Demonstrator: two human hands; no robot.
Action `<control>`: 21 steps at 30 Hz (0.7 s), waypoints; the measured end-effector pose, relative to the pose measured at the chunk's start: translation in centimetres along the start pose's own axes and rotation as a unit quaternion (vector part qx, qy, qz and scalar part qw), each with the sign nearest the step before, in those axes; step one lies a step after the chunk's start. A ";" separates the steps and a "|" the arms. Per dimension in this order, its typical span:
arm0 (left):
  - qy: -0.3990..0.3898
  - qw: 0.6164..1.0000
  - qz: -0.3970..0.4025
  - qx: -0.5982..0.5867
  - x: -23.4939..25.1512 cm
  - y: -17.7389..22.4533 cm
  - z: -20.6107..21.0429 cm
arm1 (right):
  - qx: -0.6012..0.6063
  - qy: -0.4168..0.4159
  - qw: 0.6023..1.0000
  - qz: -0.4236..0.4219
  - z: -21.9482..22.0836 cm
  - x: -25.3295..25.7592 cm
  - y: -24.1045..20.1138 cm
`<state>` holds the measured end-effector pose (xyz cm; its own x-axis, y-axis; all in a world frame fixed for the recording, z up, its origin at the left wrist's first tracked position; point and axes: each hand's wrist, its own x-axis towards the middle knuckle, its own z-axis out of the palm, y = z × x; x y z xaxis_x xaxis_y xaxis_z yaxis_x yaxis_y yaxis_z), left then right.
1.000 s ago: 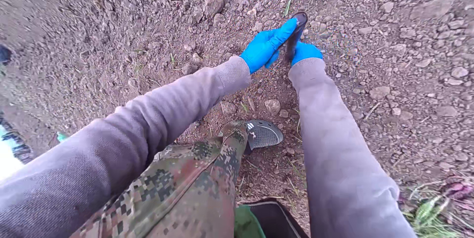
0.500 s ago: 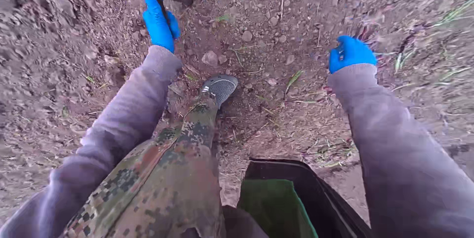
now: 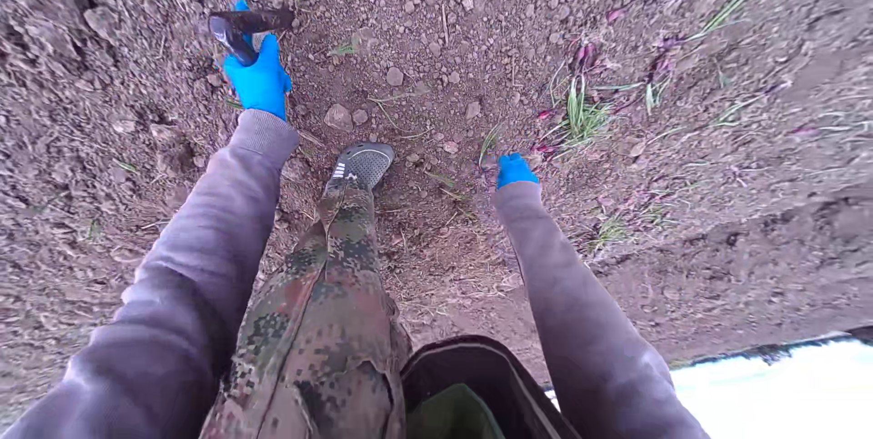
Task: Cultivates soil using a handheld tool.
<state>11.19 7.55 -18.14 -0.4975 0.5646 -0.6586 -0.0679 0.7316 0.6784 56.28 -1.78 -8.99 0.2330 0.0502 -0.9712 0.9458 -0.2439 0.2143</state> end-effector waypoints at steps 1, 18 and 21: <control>-0.003 1.000 -0.005 0.022 -0.2 0.1 0.0 | 0.017 0.021 1.000 0.010 -1.1 -1.0 1.6; -0.059 0.984 0.040 0.164 -1.2 0.9 -1.3 | -0.168 0.002 0.940 -0.297 3.6 2.2 3.2; -0.082 0.981 0.060 0.168 -0.4 1.3 -2.4 | -0.125 0.029 0.931 -0.342 2.3 3.3 3.4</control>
<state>9.27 7.33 -16.23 -0.3368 0.6877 -0.6431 0.2842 0.7254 0.6269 59.73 -4.68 -11.75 -0.4373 0.1647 -0.8841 0.8992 0.0975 -0.4265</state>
